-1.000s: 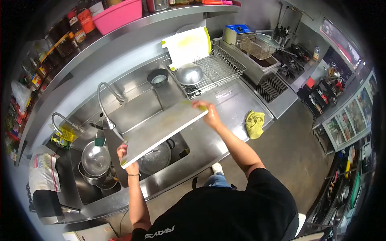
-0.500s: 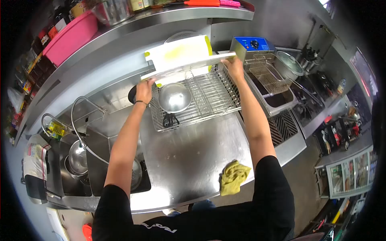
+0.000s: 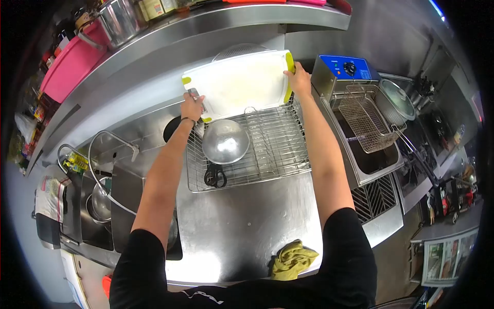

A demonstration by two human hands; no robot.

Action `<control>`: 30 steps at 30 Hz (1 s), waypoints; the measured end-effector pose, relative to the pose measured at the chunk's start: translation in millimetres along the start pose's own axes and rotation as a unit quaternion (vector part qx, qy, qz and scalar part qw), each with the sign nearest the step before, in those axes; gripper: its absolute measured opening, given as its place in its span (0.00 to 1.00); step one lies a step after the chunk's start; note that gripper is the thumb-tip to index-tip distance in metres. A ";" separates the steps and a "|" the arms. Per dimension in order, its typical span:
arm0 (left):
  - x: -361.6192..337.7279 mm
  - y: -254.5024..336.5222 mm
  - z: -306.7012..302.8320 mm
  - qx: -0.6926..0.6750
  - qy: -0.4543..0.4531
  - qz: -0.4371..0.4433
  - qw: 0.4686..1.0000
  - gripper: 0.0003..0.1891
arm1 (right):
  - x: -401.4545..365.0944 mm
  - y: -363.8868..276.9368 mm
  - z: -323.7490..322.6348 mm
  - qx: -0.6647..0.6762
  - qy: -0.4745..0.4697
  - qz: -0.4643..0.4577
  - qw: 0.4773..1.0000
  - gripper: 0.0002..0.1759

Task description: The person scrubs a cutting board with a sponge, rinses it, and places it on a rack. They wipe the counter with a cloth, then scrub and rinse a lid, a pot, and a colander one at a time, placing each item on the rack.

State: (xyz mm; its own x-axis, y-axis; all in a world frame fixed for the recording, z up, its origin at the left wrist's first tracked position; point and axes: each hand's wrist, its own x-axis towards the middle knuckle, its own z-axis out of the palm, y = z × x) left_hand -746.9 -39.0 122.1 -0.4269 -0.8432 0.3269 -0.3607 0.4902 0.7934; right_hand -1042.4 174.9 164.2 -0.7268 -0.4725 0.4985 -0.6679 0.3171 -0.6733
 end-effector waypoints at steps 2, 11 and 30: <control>0.3 -17.3 8.7 0.015 -0.001 0.009 1.000 0.21 | -2.4 10.4 17.0 -0.012 -0.001 0.001 1.000 0.25; 32.4 -61.2 18.4 0.302 0.042 0.089 0.948 0.35 | -116.8 15.8 -64.9 -0.001 -0.084 -0.153 0.985 0.17; -611.1 -40.4 -238.6 -0.172 -0.078 -0.317 0.929 0.09 | -487.2 52.7 -153.6 -0.299 -0.228 0.025 0.926 0.40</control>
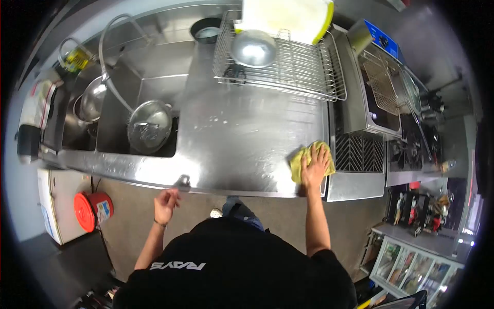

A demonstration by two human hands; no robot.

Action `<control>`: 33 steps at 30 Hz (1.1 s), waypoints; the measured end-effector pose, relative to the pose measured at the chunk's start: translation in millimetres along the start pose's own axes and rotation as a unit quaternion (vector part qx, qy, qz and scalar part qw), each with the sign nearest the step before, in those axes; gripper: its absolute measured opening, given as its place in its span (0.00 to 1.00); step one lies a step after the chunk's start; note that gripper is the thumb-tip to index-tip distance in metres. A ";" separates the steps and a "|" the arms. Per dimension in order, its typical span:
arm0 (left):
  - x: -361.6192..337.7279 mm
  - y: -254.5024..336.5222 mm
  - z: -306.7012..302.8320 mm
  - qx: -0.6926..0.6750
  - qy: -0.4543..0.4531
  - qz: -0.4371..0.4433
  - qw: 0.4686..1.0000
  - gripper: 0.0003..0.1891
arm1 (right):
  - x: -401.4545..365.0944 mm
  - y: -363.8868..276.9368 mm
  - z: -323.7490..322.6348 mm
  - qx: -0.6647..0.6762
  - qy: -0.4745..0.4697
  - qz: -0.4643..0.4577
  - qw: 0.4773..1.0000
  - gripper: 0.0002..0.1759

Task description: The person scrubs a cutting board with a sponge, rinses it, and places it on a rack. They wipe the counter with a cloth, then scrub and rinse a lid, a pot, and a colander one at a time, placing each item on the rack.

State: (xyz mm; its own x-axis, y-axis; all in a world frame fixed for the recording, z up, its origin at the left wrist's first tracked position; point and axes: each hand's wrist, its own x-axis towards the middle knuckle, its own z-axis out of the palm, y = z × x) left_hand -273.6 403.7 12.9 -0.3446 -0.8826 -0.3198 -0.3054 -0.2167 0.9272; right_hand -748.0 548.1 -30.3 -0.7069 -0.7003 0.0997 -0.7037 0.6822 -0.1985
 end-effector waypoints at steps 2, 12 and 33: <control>-44.5 -57.0 -19.2 -0.011 0.033 -0.047 0.998 0.07 | 15.7 -44.6 3.5 0.004 -0.015 -0.010 1.000 0.42; -197.7 -421.5 -94.8 0.057 0.027 -0.396 0.916 0.14 | 10.1 -385.1 63.1 0.272 -0.068 -0.402 0.872 0.22; -174.9 -390.4 -133.1 -0.179 0.127 -0.378 0.899 0.12 | -144.5 -376.1 81.7 0.163 0.039 -0.266 0.949 0.40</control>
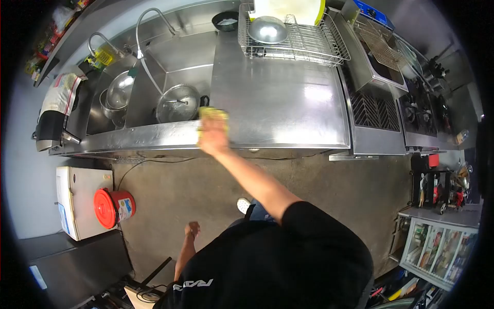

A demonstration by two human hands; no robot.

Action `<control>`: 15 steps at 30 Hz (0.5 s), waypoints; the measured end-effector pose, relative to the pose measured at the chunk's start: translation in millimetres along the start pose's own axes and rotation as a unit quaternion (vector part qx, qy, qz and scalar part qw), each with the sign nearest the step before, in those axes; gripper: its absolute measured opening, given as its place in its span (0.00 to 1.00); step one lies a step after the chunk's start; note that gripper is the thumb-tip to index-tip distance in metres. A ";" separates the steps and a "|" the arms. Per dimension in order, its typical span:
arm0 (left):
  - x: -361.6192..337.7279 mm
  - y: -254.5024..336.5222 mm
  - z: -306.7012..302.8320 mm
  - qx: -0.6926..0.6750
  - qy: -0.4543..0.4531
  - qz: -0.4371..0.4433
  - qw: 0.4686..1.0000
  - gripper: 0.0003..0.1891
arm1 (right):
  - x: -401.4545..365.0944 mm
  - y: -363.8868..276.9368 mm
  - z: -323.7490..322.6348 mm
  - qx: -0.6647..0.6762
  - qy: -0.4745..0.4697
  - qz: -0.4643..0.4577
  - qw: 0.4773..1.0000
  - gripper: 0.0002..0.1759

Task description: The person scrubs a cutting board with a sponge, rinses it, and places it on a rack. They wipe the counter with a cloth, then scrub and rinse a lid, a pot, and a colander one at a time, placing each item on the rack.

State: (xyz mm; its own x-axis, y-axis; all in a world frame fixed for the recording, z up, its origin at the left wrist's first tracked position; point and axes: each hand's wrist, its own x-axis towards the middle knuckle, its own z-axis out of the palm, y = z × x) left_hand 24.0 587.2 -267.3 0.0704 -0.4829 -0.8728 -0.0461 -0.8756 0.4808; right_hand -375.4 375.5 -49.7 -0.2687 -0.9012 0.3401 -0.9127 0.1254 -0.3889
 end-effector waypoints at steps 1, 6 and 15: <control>-1.8 34.5 27.2 0.136 0.018 0.051 0.989 0.11 | 17.0 -18.9 10.8 0.045 -0.057 -0.044 0.996 0.35; -76.9 170.9 122.0 0.255 0.014 0.313 0.915 0.10 | 53.3 28.6 -9.0 0.039 -0.117 -0.170 0.978 0.21; -12.9 89.3 22.2 0.186 -0.114 0.179 0.960 0.10 | -10.4 343.5 -192.3 -0.193 0.076 0.171 0.963 0.41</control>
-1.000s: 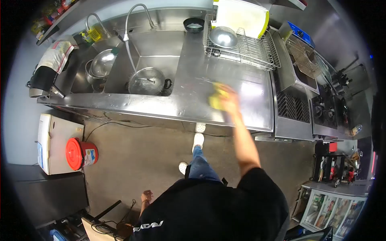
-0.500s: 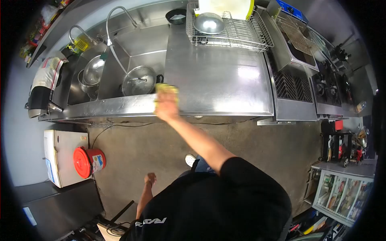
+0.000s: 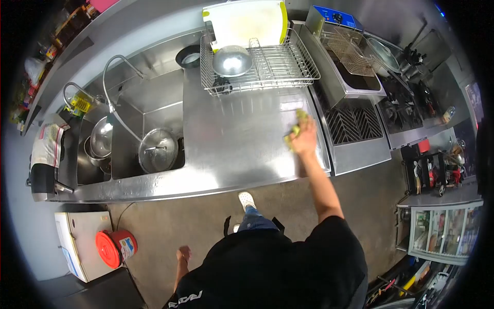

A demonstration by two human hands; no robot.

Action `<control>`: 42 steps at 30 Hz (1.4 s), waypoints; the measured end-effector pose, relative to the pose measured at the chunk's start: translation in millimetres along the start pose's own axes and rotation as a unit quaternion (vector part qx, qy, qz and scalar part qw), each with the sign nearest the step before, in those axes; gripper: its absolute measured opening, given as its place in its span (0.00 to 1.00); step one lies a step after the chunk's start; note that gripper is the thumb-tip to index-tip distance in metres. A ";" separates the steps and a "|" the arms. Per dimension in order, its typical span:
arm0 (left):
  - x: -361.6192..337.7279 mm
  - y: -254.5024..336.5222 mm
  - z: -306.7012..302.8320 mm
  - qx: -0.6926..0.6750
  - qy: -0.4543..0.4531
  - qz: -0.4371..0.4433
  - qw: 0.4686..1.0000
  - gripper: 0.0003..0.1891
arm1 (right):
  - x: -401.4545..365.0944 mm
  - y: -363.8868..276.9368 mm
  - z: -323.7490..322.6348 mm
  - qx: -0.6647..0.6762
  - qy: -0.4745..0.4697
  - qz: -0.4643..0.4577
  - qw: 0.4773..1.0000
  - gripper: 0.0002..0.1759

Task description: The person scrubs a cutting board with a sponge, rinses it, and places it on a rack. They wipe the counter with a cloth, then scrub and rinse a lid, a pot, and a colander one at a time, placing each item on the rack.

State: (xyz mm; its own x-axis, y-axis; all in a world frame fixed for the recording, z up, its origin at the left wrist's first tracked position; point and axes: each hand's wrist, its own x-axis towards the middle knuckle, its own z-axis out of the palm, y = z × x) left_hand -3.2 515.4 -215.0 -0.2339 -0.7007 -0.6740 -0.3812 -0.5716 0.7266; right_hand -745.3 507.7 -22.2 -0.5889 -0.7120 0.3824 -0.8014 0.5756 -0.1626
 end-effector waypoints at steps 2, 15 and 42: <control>-6.3 -14.5 17.6 -0.061 0.028 -0.005 0.998 0.13 | 48.3 41.5 20.8 -0.004 -0.011 0.058 0.998 0.41; 48.1 94.2 88.8 -0.055 0.154 -0.162 0.973 0.10 | 90.1 -231.4 91.0 0.295 -0.125 -0.134 0.938 0.33; -85.7 15.9 95.9 -0.013 0.299 -0.212 0.930 0.14 | 195.8 -373.8 137.6 0.177 0.089 0.023 0.980 0.37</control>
State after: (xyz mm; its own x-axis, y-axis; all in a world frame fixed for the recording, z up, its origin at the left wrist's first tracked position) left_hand -74.9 607.3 -158.5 0.4747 -0.5172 -0.7122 -0.3017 -0.8557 0.4204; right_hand -575.4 97.9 -11.7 -0.6224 -0.5900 0.5143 -0.7793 0.4063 -0.4770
